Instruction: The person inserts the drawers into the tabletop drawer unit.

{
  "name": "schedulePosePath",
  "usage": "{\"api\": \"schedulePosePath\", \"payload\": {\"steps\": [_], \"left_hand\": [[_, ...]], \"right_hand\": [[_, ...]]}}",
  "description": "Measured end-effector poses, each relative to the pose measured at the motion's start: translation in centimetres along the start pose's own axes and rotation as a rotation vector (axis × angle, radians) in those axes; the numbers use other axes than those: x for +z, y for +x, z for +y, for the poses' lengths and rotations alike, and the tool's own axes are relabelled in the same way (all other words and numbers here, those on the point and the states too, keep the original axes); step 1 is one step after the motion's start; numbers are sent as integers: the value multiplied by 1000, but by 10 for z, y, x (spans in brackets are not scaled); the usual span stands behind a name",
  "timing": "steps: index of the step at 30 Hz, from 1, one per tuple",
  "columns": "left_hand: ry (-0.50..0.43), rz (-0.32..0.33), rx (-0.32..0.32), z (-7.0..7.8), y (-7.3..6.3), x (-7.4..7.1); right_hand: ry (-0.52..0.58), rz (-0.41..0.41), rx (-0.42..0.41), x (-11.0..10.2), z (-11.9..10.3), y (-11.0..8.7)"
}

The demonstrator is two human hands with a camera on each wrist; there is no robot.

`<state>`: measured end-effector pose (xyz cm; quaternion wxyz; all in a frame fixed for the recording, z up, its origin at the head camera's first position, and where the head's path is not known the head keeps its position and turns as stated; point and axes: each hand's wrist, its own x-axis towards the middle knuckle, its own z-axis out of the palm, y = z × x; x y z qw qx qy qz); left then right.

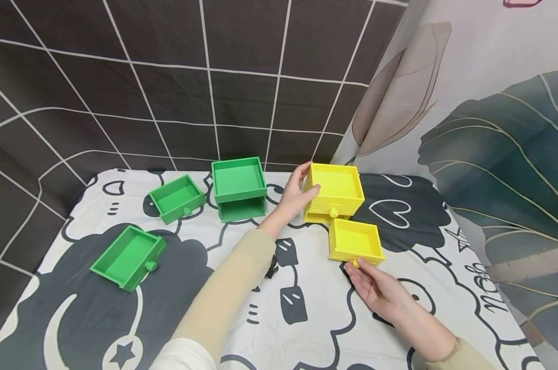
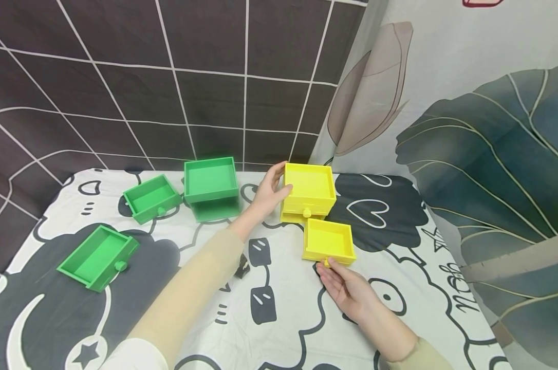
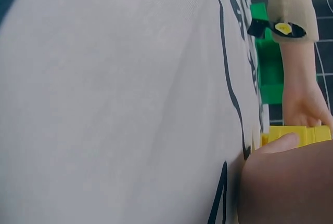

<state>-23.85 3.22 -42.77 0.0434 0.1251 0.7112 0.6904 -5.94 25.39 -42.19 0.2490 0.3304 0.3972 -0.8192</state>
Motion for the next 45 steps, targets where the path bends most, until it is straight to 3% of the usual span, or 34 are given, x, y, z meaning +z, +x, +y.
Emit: {"api": "schedulePosePath", "payload": {"steps": [20,36,45], "left_hand": [[-2,6,-9,1,-3,0],[1,5,-12,0,-4,1],[16,9,-12,1,-3,1]], "right_hand": [[-117,-13,-43,22,14,13],[-101,-65,-34,41,17,23],[-100,-55,-34,46,14,26]]}}
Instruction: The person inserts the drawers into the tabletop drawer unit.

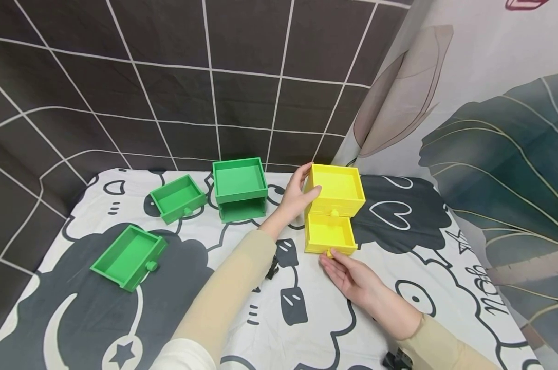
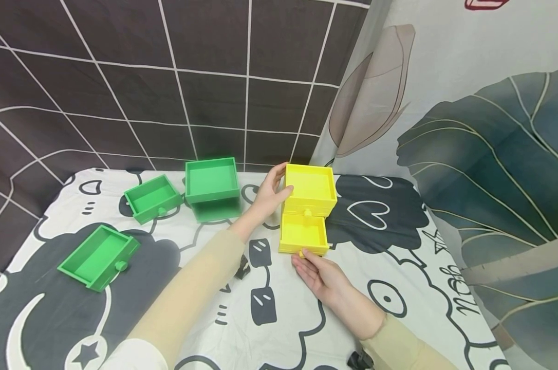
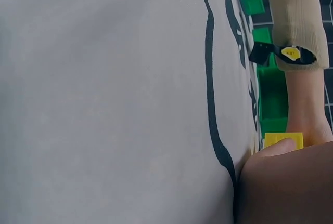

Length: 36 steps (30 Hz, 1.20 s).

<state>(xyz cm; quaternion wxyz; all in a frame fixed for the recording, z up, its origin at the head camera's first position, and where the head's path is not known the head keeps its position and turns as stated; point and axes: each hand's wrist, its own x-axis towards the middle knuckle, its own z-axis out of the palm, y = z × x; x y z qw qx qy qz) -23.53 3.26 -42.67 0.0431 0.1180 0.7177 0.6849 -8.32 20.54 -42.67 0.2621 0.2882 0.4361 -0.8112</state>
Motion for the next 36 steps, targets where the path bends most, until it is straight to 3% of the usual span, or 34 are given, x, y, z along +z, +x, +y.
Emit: {"api": "schedulePosePath", "payload": {"steps": [36], "left_hand": [[-1,-1,5,1,-1,0]], "right_hand": [[-34,21,-44,1,-8,3]]}}
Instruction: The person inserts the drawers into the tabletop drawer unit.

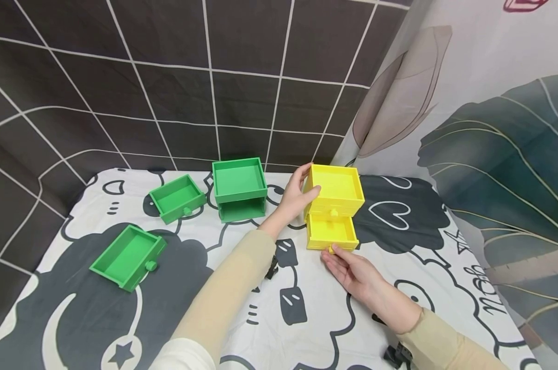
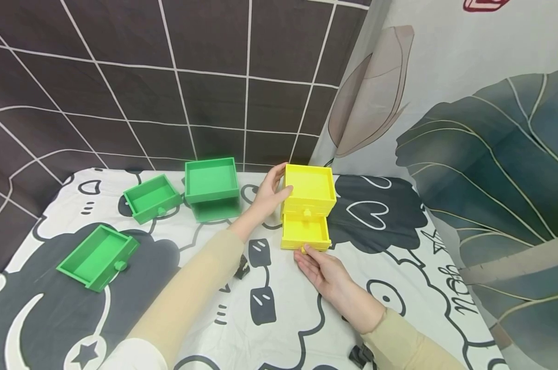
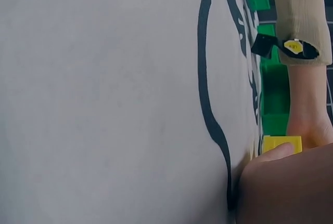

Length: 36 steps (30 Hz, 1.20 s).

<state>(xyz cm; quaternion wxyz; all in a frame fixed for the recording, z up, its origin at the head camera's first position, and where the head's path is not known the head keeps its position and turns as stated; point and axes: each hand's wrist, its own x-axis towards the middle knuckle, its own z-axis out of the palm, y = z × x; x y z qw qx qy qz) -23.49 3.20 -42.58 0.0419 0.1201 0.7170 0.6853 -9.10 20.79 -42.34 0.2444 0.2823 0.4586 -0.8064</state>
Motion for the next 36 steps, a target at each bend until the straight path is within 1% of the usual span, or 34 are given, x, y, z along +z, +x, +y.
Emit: {"api": "schedulePosePath", "payload": {"steps": [8,15,26,36], "left_hand": [[6,-2,0,0,0,-1],[11,-6,-6,0,1,-1],[-3,0,2,-2,0,-1],[-10,-6,0,-2,1,0]], "right_hand": [[-20,-10,0,0,-3,4],[-19,0,6,3,-6,9],[-53,-46,7,0,-16,16],[-71,-62,3,0,-24,24]]}}
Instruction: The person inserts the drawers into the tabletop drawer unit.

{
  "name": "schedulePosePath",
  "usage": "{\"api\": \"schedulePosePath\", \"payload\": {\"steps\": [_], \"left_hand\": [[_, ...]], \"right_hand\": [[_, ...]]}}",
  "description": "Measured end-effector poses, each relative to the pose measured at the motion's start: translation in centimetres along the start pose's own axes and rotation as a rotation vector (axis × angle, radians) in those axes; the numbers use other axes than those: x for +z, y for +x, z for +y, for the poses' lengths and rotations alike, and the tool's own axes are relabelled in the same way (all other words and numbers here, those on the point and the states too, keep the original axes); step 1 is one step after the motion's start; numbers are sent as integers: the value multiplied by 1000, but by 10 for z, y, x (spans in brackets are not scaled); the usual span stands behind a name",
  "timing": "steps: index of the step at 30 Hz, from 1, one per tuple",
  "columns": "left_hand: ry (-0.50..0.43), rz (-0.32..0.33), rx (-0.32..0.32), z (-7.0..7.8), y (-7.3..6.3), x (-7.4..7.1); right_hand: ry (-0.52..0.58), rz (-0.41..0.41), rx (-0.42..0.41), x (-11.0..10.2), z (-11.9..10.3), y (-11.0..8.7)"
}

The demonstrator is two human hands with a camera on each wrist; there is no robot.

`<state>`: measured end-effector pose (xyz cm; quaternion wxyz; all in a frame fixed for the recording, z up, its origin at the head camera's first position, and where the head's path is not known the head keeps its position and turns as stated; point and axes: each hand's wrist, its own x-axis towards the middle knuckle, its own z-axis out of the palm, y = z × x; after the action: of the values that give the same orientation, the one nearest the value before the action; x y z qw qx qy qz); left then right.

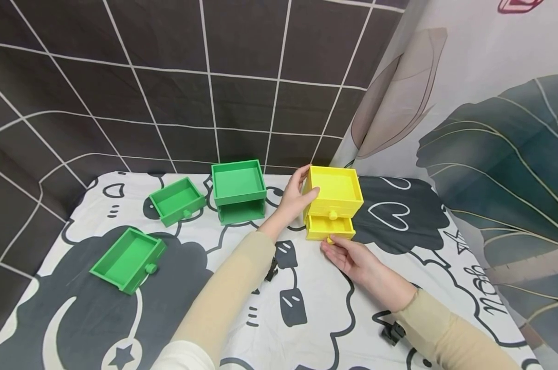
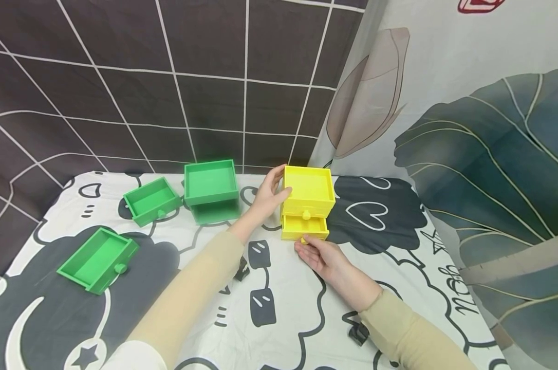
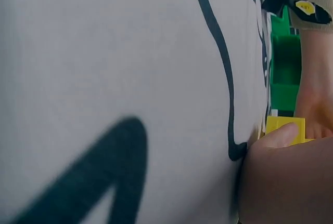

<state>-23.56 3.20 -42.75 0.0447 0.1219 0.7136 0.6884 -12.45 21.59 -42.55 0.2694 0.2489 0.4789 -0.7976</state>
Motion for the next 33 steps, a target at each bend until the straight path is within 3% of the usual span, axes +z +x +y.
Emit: {"api": "schedulePosePath", "payload": {"steps": [33], "left_hand": [[-15,5,6,0,-1,1]], "right_hand": [[38,-1,13,8,-20,18]]}}
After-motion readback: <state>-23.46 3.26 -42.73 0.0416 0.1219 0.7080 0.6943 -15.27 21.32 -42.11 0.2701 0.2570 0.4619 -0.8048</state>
